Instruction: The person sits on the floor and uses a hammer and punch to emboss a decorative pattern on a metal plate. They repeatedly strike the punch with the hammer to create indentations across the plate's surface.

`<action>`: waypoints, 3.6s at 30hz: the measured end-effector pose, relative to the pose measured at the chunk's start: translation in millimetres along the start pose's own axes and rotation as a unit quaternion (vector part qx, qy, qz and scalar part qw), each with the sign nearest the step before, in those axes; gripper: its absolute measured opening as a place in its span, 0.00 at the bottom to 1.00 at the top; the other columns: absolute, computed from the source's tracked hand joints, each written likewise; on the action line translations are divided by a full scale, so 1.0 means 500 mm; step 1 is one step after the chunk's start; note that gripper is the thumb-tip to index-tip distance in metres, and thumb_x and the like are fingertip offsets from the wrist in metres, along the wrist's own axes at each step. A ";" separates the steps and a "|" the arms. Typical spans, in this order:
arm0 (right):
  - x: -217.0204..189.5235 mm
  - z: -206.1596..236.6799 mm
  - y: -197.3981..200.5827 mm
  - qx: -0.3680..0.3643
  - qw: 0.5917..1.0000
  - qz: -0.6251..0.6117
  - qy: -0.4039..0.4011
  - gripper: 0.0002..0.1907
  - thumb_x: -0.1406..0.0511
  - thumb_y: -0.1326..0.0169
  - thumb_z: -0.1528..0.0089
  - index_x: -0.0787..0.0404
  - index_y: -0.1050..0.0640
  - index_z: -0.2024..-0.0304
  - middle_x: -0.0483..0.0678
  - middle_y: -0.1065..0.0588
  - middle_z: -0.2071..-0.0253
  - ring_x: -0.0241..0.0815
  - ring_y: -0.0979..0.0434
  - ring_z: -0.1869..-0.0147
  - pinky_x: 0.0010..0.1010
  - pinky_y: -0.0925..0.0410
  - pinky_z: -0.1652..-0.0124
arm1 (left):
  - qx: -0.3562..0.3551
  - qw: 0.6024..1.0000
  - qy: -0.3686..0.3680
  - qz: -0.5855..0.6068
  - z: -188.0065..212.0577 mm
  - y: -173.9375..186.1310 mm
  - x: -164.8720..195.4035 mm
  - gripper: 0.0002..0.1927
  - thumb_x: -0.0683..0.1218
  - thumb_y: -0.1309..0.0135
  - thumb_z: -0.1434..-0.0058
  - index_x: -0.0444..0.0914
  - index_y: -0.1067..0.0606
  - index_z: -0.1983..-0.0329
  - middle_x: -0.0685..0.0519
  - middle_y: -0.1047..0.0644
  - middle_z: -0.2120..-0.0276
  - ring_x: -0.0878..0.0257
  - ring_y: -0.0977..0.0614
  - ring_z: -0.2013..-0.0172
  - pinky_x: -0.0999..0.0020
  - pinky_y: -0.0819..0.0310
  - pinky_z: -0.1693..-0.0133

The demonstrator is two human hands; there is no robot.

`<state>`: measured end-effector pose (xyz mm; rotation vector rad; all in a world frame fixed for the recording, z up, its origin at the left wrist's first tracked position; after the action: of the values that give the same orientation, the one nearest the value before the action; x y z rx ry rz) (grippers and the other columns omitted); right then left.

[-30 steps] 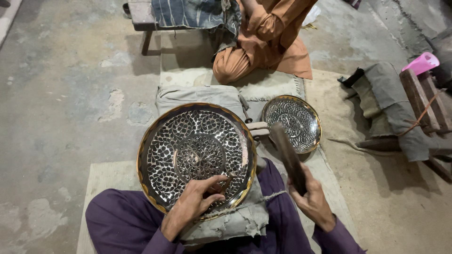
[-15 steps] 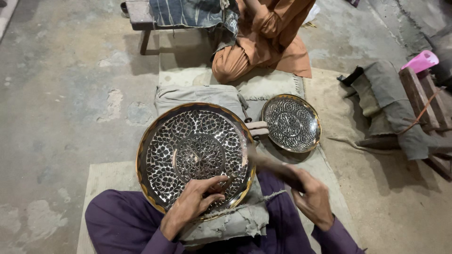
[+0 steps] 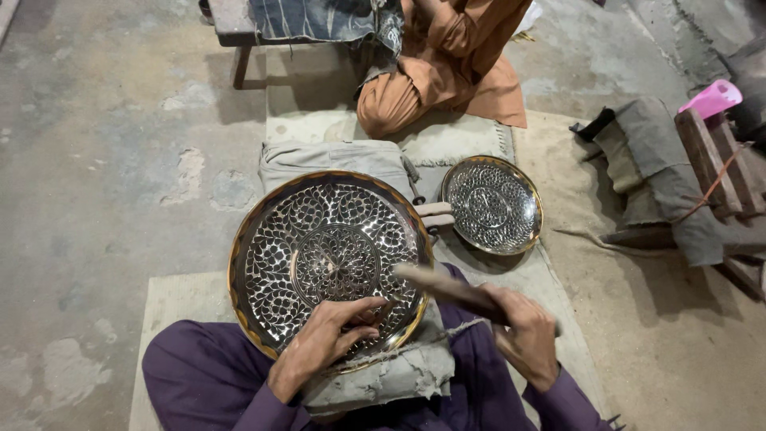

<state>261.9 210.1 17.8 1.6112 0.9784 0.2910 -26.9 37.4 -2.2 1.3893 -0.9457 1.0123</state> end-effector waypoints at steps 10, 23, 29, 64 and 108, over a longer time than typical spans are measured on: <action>0.012 0.005 -0.015 -0.003 0.988 -0.146 -0.044 0.24 0.72 0.44 0.47 0.60 0.23 0.47 0.50 0.18 0.60 0.47 0.17 0.60 0.38 0.25 0.59 | -0.005 1.000 -0.028 0.010 -0.004 0.000 -0.010 0.28 0.43 0.38 0.43 0.41 0.27 0.37 0.47 0.15 0.58 0.60 0.11 0.58 0.65 0.16 0.57; -0.002 -0.002 0.005 -0.060 0.993 -0.101 -0.017 0.22 0.74 0.45 0.45 0.53 0.21 0.49 0.46 0.18 0.61 0.45 0.16 0.61 0.38 0.26 0.57 | -0.020 1.000 -0.006 -0.007 -0.003 0.006 -0.004 0.27 0.45 0.37 0.42 0.42 0.26 0.38 0.47 0.14 0.61 0.61 0.11 0.60 0.65 0.16 0.59; -0.005 -0.005 0.001 -0.039 0.984 -0.173 -0.029 0.28 0.75 0.45 0.49 0.61 0.25 0.45 0.51 0.19 0.58 0.47 0.16 0.57 0.35 0.26 0.56 | -0.006 1.000 -0.020 -0.020 -0.001 0.011 0.002 0.27 0.45 0.37 0.42 0.42 0.27 0.38 0.47 0.14 0.61 0.59 0.11 0.61 0.65 0.17 0.60; -0.018 -0.005 0.013 -0.054 0.985 -0.156 -0.057 0.27 0.75 0.47 0.48 0.54 0.25 0.46 0.48 0.19 0.63 0.47 0.16 0.61 0.38 0.25 0.58 | -0.006 1.000 -0.015 -0.014 0.004 0.010 -0.011 0.27 0.44 0.38 0.43 0.42 0.26 0.39 0.48 0.14 0.60 0.59 0.10 0.60 0.64 0.16 0.59; -0.025 0.002 0.017 -0.041 0.998 -0.014 0.042 0.33 0.75 0.45 0.57 0.54 0.22 0.47 0.53 0.18 0.55 0.50 0.18 0.54 0.37 0.27 0.58 | -0.013 0.998 0.017 -0.064 0.003 0.019 -0.003 0.26 0.43 0.36 0.42 0.42 0.26 0.39 0.46 0.15 0.62 0.59 0.11 0.63 0.63 0.18 0.61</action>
<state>258.7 200.5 29.1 1.5194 1.0390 0.3790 -36.4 35.3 -0.8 1.3891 -0.8315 0.9211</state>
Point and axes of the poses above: each hand's wrist, its own z-axis away from the middle knuckle, its own y-axis out of the back of the hand, x = y × z, the point moved 2 cm from there along -z, towards the middle knuckle
